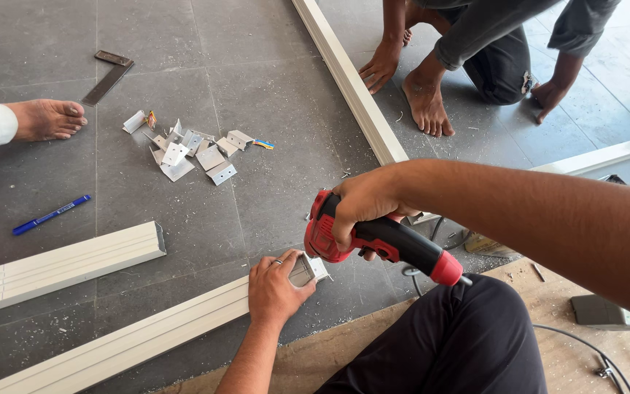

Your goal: The person assembles a frame by attaching metal brackets to long white profile pieces using a red power drill. They position the brackets, insert screws, and drive them in to secure the components together.

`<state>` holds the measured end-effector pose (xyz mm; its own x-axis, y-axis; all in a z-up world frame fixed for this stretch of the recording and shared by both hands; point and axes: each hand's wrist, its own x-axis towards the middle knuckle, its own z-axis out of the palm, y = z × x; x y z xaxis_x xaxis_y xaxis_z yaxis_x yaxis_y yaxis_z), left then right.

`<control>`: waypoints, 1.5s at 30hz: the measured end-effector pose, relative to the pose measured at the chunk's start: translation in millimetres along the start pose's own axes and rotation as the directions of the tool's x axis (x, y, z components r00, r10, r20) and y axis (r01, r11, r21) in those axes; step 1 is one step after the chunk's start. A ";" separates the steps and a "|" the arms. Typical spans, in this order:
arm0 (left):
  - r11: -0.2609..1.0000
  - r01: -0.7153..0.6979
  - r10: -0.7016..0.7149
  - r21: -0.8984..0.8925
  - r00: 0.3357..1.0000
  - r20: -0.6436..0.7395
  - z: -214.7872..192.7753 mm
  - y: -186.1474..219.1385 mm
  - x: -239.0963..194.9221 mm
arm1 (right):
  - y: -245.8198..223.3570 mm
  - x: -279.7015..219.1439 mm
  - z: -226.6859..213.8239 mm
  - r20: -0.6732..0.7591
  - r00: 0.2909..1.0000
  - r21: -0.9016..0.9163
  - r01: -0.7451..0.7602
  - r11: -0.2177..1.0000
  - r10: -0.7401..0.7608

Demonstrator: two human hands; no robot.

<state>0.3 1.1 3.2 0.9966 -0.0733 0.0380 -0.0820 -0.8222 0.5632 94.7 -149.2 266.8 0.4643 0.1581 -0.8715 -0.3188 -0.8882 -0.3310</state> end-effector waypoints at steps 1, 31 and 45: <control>1.000 0.014 -0.014 0.012 1.000 0.026 0.3 0.6 0.2 | 1.5 -0.4 -0.9 0.022 1.000 0.038 -0.002 0.999 0.001; 1.000 -0.014 0.014 0.006 1.000 -0.002 5.1 -2.7 2.1 | -5.0 -7.4 18.1 -0.192 0.971 -0.586 0.004 0.810 -0.144; 1.000 -0.003 0.003 -0.010 1.000 0.009 0.1 -0.2 1.2 | -11.0 -11.9 21.3 -0.199 0.948 -0.747 0.016 0.665 -0.247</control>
<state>1.5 1.2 3.0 0.9962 -0.0807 0.0318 -0.0844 -0.8161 0.5717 75.1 -132.2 273.1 0.6834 0.2831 -0.6729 0.4129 -0.9101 0.0364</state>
